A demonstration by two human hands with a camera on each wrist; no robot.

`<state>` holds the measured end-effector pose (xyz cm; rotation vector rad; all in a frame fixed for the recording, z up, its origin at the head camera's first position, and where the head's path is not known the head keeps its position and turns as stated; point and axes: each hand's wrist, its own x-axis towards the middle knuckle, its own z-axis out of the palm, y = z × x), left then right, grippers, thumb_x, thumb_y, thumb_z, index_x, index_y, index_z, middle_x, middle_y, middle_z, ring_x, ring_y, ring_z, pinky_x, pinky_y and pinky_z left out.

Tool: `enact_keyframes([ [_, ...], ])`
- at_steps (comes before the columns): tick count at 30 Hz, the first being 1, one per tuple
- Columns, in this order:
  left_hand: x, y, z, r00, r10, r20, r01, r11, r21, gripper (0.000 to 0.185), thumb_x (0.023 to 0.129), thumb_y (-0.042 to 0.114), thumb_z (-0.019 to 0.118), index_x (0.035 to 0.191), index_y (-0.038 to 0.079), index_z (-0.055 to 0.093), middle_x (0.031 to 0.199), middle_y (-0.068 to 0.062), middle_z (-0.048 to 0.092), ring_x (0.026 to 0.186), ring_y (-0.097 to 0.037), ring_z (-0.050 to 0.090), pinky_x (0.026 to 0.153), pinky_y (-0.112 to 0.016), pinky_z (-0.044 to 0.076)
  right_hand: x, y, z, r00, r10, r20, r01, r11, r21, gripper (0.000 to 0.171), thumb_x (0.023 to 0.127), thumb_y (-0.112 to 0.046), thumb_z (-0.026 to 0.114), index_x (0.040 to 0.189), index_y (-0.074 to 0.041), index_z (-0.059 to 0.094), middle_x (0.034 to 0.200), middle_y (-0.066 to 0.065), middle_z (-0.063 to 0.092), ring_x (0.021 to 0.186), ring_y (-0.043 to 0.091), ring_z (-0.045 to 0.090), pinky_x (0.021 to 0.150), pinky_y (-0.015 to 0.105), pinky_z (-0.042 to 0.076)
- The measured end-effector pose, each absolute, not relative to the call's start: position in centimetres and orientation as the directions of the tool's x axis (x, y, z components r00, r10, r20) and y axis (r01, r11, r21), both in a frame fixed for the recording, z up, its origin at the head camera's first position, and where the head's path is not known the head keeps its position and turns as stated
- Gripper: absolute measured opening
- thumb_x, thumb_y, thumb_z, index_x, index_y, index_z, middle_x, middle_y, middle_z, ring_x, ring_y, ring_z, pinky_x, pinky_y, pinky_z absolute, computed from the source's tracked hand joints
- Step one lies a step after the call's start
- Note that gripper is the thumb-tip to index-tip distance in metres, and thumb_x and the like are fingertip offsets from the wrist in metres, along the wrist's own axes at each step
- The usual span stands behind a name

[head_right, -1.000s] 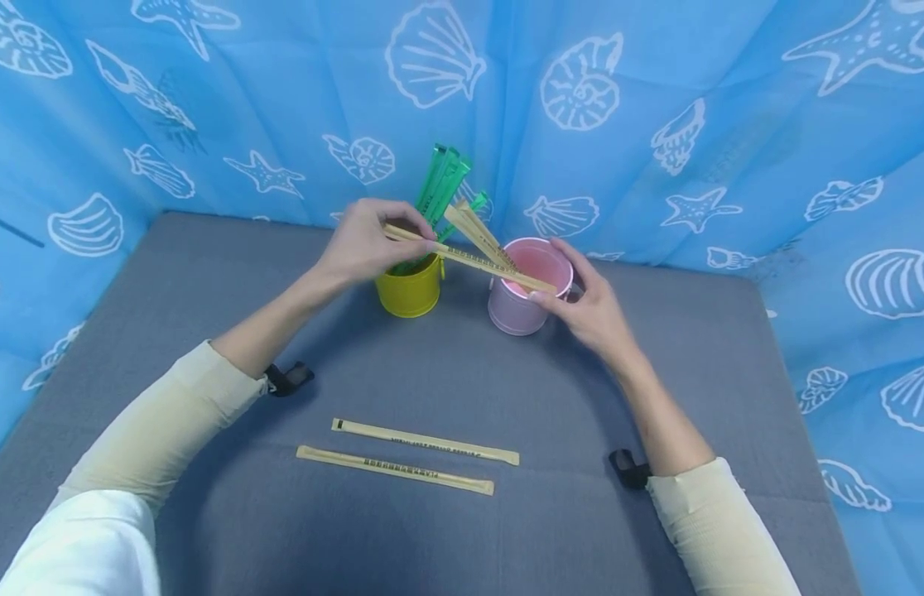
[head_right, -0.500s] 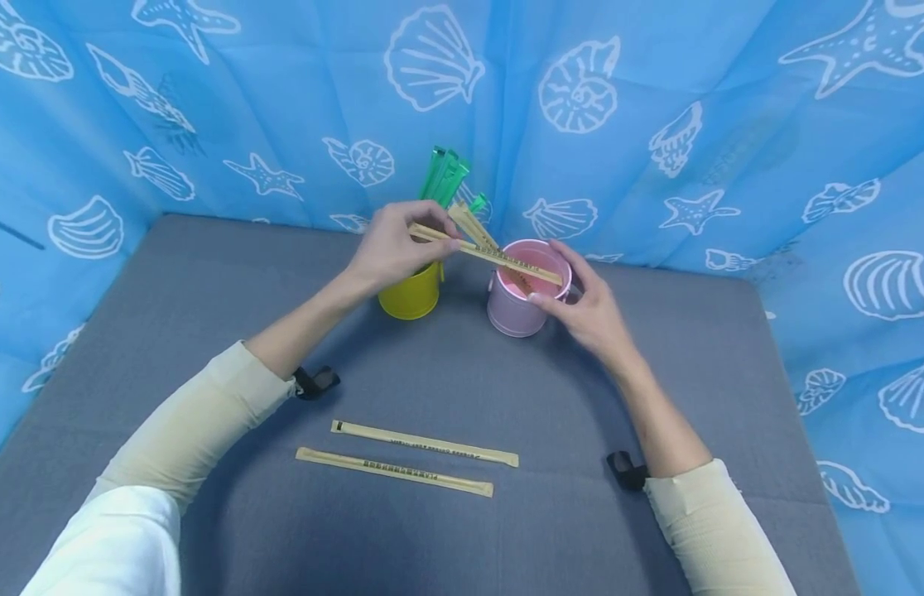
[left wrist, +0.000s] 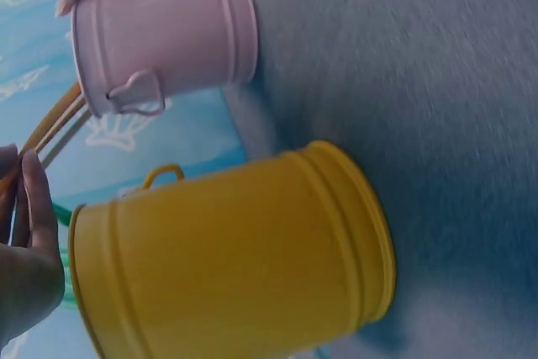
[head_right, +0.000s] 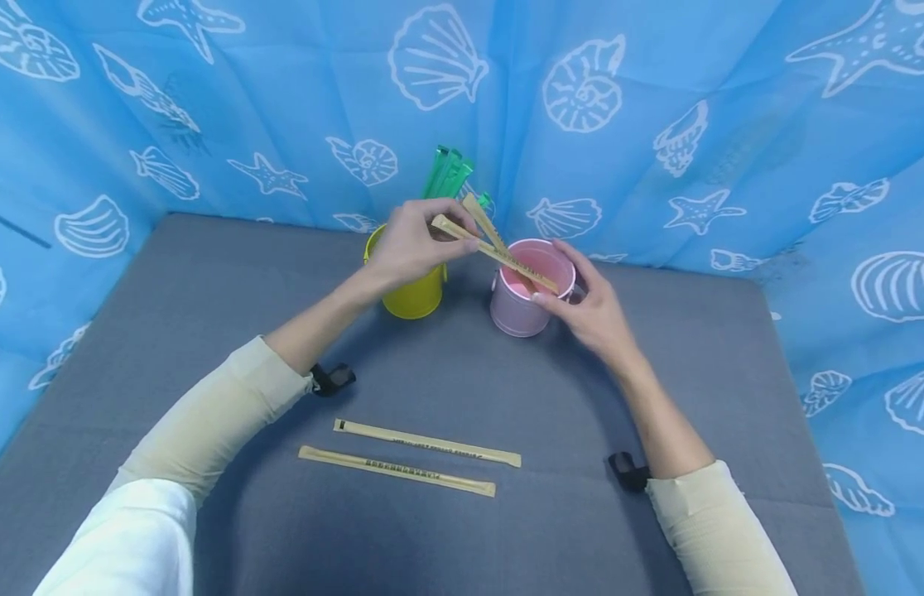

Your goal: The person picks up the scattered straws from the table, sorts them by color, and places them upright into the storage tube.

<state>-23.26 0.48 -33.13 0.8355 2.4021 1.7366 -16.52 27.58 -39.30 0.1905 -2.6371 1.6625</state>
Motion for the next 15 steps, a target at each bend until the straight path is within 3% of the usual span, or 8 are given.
enact_keyframes([
  [7, -23.0, 0.9, -33.8, -0.874, 0.445, 0.193, 0.311, 0.209, 0.927, 0.020, 0.089, 0.010, 0.075, 0.109, 0.005, 0.073, 0.105, -0.003, 0.072, 0.093, -0.010, 0.069, 0.080, -0.021, 0.054, -16.6, 27.5, -39.3, -0.993, -0.094, 0.071, -0.105, 0.433, -0.895, 0.077, 0.090, -0.017, 0.076, 0.155, -0.025, 0.036, 0.157, 0.005, 0.035, 0.142, 0.024, 0.036, 0.114, 0.046, 0.032],
  [15, -22.5, -0.1, -33.6, -0.874, 0.449, 0.187, 0.246, 0.076, 0.966, 0.031, 0.091, 0.009, 0.073, 0.121, 0.002, 0.068, 0.113, -0.009, 0.069, 0.101, -0.016, 0.069, 0.082, -0.027, 0.056, -16.5, 27.6, -39.3, -0.993, -0.091, 0.073, -0.105, 0.436, -0.894, 0.077, 0.090, -0.017, 0.075, 0.155, -0.024, 0.035, 0.157, 0.006, 0.035, 0.143, 0.026, 0.034, 0.114, 0.049, 0.029],
])
